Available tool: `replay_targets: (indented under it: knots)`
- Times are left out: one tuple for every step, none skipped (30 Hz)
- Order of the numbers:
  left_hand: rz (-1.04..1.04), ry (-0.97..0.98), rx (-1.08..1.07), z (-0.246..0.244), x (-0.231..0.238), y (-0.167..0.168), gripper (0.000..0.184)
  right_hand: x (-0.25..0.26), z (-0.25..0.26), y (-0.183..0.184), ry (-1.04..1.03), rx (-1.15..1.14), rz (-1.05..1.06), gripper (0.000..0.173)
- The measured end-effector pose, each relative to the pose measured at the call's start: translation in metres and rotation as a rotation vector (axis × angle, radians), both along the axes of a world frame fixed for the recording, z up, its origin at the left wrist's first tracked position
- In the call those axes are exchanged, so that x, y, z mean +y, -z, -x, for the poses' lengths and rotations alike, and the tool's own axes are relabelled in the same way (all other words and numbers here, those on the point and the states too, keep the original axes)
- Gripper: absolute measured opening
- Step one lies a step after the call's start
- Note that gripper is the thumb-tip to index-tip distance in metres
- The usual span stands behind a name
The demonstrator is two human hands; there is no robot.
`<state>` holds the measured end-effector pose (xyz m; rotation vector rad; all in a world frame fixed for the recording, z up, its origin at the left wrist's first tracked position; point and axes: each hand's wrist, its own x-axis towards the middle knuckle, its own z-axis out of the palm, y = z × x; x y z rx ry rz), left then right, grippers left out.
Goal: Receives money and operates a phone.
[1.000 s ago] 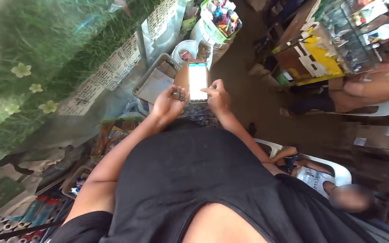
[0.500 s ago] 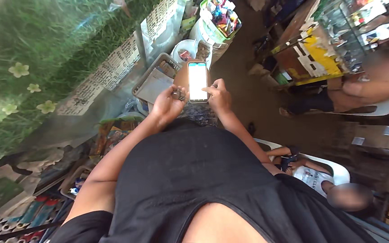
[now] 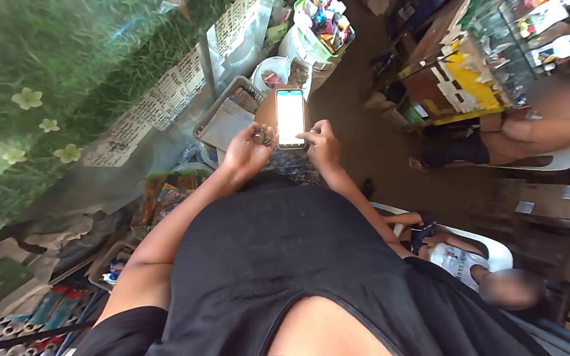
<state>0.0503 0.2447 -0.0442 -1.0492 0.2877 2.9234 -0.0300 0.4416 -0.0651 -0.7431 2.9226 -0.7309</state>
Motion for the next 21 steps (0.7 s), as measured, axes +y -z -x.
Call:
replay_targets:
  knots:
    - [0.002,0.002,0.006,0.000,0.000,0.001,0.018,0.000,0.001,-0.003,0.019,-0.075,0.081,0.038]
    - [0.003,0.000,0.008,0.000,0.001,0.002,0.017,0.000,0.002,-0.007,0.051,-0.187,0.195,0.036]
    - [0.003,-0.002,0.010,0.000,0.001,0.002,0.016,-0.001,0.003,-0.010,0.103,-0.318,0.316,0.033]
    - [-0.001,-0.006,0.008,0.000,0.000,0.002,0.016,-0.003,0.003,-0.013,0.168,-0.467,0.465,0.032]
    - [-0.004,-0.011,0.009,-0.001,0.000,0.002,0.016,-0.007,0.001,-0.019,0.238,-0.636,0.627,0.030]
    - [-0.008,-0.015,0.010,-0.001,0.000,0.002,0.016,-0.009,-0.001,-0.026,0.293,-0.797,0.754,0.028]
    - [-0.008,-0.019,0.007,-0.001,0.000,0.001,0.017,-0.010,-0.002,-0.034,0.328,-0.915,0.837,0.026]
    - [-0.006,-0.020,0.007,-0.001,0.000,-0.001,0.017,-0.011,-0.002,-0.039,0.344,-0.988,0.888,0.024]
    - [-0.002,-0.016,0.010,-0.001,0.000,-0.001,0.017,-0.012,-0.003,-0.043,0.351,-1.023,0.922,0.023]
    - [0.005,-0.014,0.011,-0.002,-0.001,-0.002,0.017,-0.013,-0.003,-0.046,0.354,-1.042,0.947,0.023]
    - [0.010,-0.013,0.008,-0.002,-0.001,-0.002,0.017,-0.015,-0.003,-0.048,0.358,-1.055,0.969,0.022]
    - [0.011,-0.016,0.004,-0.002,-0.001,-0.003,0.016,-0.015,-0.004,-0.050,0.364,-1.067,0.993,0.022]
    - [0.010,-0.019,0.001,-0.003,-0.001,-0.003,0.016,-0.016,-0.004,-0.051,0.376,-1.084,1.018,0.022]
    - [0.010,-0.020,0.001,-0.003,-0.001,-0.002,0.017,-0.017,-0.004,-0.052,0.387,-1.104,1.043,0.021]
    - [0.010,-0.021,0.005,-0.003,-0.002,-0.002,0.017,-0.017,-0.004,-0.053,0.400,-1.122,1.069,0.021]
    - [0.011,-0.022,0.007,-0.003,-0.002,-0.001,0.017,-0.017,-0.004,-0.053,0.410,-1.137,1.098,0.021]
    - [0.011,-0.023,0.006,-0.003,-0.002,-0.001,0.017,-0.018,-0.004,-0.053,0.414,-1.146,1.123,0.020]
    - [0.013,-0.025,0.005,-0.003,-0.002,-0.001,0.016,-0.018,-0.004,-0.053,0.410,-1.155,1.144,0.020]
    - [0.015,-0.025,0.007,-0.003,-0.002,-0.001,0.017,-0.018,-0.004,-0.053,0.404,-1.164,1.160,0.020]
    - [0.021,-0.026,0.013,-0.003,-0.001,-0.002,0.018,-0.018,-0.005,-0.054,0.392,-1.172,1.168,0.019]
    - [0.027,-0.024,0.021,-0.003,-0.001,-0.002,0.019,-0.017,-0.005,-0.054,0.382,-1.178,1.175,0.019]
